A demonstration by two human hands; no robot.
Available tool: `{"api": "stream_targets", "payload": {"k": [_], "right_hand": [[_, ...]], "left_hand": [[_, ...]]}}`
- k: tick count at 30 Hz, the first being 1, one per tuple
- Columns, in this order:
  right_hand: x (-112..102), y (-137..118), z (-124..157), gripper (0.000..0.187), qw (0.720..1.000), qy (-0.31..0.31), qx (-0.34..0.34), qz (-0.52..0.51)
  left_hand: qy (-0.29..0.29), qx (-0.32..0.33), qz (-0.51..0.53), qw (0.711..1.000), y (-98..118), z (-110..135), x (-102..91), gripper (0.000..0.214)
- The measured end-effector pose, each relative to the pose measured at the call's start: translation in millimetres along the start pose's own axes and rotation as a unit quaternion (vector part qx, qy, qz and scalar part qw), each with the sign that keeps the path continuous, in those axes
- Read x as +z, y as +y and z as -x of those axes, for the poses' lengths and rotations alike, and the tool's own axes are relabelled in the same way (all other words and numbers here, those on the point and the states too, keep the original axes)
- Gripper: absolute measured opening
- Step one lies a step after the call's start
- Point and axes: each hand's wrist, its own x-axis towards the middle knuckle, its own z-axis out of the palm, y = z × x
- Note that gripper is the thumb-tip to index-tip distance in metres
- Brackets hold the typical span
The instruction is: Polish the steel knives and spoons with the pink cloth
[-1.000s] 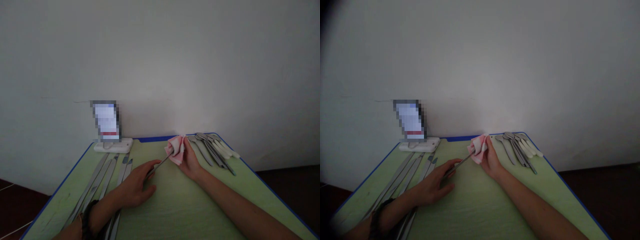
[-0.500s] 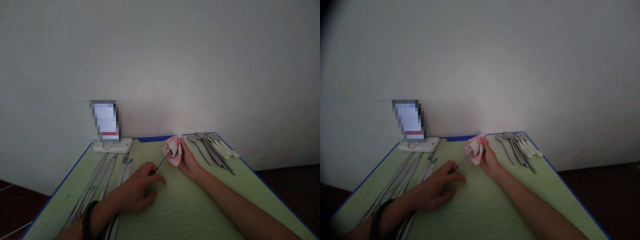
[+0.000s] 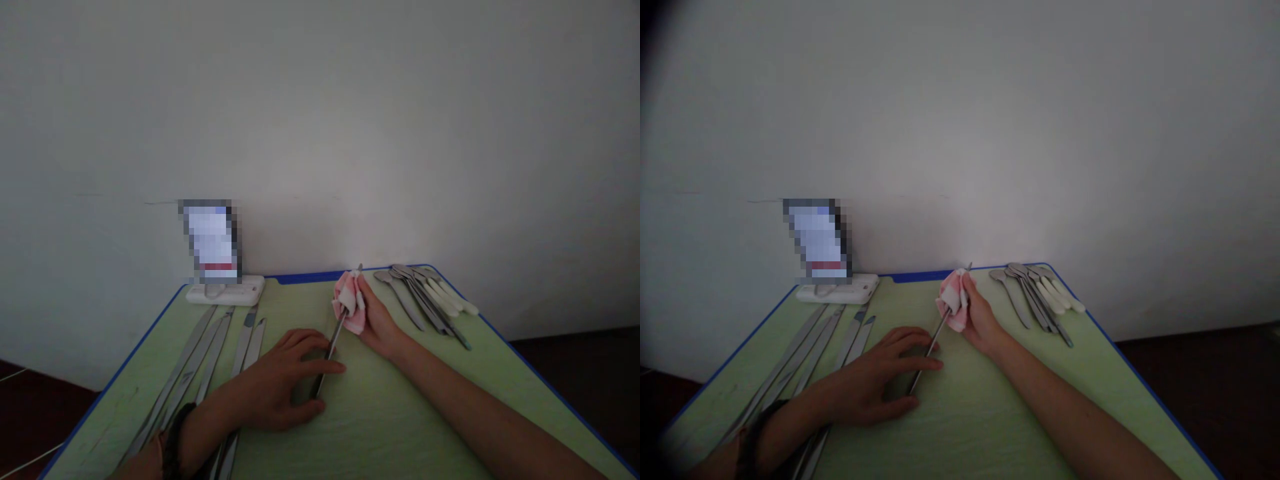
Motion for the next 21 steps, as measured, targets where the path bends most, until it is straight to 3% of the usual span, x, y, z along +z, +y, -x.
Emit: {"api": "stream_targets", "payload": {"k": [8, 17, 21], "right_hand": [[-1.5, 5.8, 4.3, 0.033, 0.996, -0.004, -0.007, 0.094], [-0.5, -1.4, 1.0, 0.024, 1.000, 0.005, 0.011, -0.006], [-0.7, -1.5, 0.3, 0.023, 1.000, -0.002, 0.013, 0.000]], "left_hand": [[0.003, -0.015, 0.005, 1.000, -4.1, -2.1, 2.1, 0.032], [0.014, -0.017, -0.016, 1.000, -5.2, -0.8, 4.2, 0.033], [0.007, -0.019, -0.034, 0.999, -3.6, 0.2, 4.3, 0.038]]}}
